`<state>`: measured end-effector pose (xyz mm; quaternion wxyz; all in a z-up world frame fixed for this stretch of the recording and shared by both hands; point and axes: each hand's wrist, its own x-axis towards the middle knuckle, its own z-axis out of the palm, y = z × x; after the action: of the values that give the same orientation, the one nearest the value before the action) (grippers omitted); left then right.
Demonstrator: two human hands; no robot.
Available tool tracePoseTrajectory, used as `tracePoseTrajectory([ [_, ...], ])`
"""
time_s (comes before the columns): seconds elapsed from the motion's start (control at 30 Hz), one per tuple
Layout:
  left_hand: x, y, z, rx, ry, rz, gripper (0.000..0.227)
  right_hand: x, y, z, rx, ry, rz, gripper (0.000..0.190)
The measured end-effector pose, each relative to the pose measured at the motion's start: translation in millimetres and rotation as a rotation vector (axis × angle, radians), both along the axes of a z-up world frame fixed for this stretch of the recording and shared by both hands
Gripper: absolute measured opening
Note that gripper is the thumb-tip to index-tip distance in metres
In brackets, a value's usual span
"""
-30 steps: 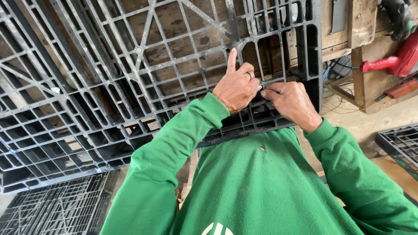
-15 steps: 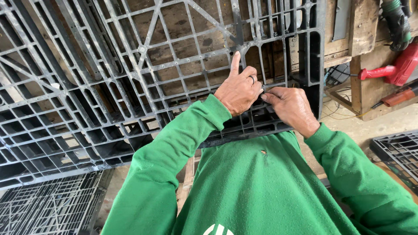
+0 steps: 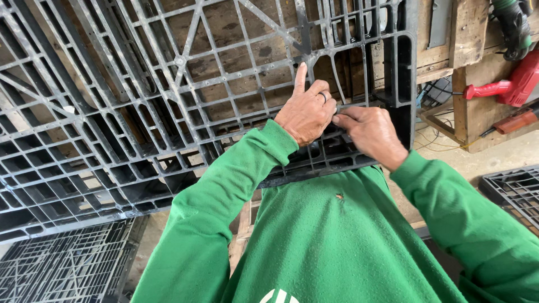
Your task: The person uses an angle grinder to smooth the edges of a large black plastic crate. They then use a soldering iron to melt and smooth the interior grid structure of the crate, working on specific sections to remove rough edges.
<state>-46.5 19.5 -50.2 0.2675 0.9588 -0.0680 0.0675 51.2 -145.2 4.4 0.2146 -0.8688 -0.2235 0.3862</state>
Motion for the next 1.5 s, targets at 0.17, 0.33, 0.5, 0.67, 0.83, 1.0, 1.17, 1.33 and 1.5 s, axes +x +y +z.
tracePoseTrajectory([
  [0.17,-0.5,6.2,3.5,-0.033,0.024,0.011,0.019,2.6,3.4,1.0,-0.072,0.058,-0.026,0.029],
  [0.33,-2.7,11.8,0.6,-0.063,0.053,-0.032,0.017,11.5,-3.5,-2.8,-0.051,0.143,0.011,0.033],
  [0.5,1.2,15.7,4.0,-0.09,0.025,-0.03,0.019,18.3,2.4,3.5,-0.105,0.309,-0.068,0.031],
  [0.67,-1.1,13.6,10.2,-0.065,0.049,-0.048,0.021,18.0,-1.4,12.6,-0.131,0.273,-0.017,0.032],
  [0.83,0.4,7.1,22.4,-0.018,0.159,-0.025,0.021,16.4,-1.8,15.9,-0.101,0.173,0.151,0.031],
  [1.0,1.1,-2.6,28.4,0.054,0.182,0.006,0.022,10.3,-5.3,15.7,-0.071,0.041,0.181,0.03],
  [1.17,-0.9,-3.9,24.3,0.028,0.115,0.033,0.022,7.2,-10.3,16.2,-0.017,0.063,0.119,0.033],
  [1.33,-1.0,2.1,32.4,0.038,0.125,-0.009,0.024,0.2,-13.2,30.0,-0.02,-0.063,0.259,0.033],
  [1.5,7.9,15.2,45.4,0.052,0.241,-0.098,0.014,-2.1,-32.8,48.5,0.01,0.123,-0.07,0.034],
])
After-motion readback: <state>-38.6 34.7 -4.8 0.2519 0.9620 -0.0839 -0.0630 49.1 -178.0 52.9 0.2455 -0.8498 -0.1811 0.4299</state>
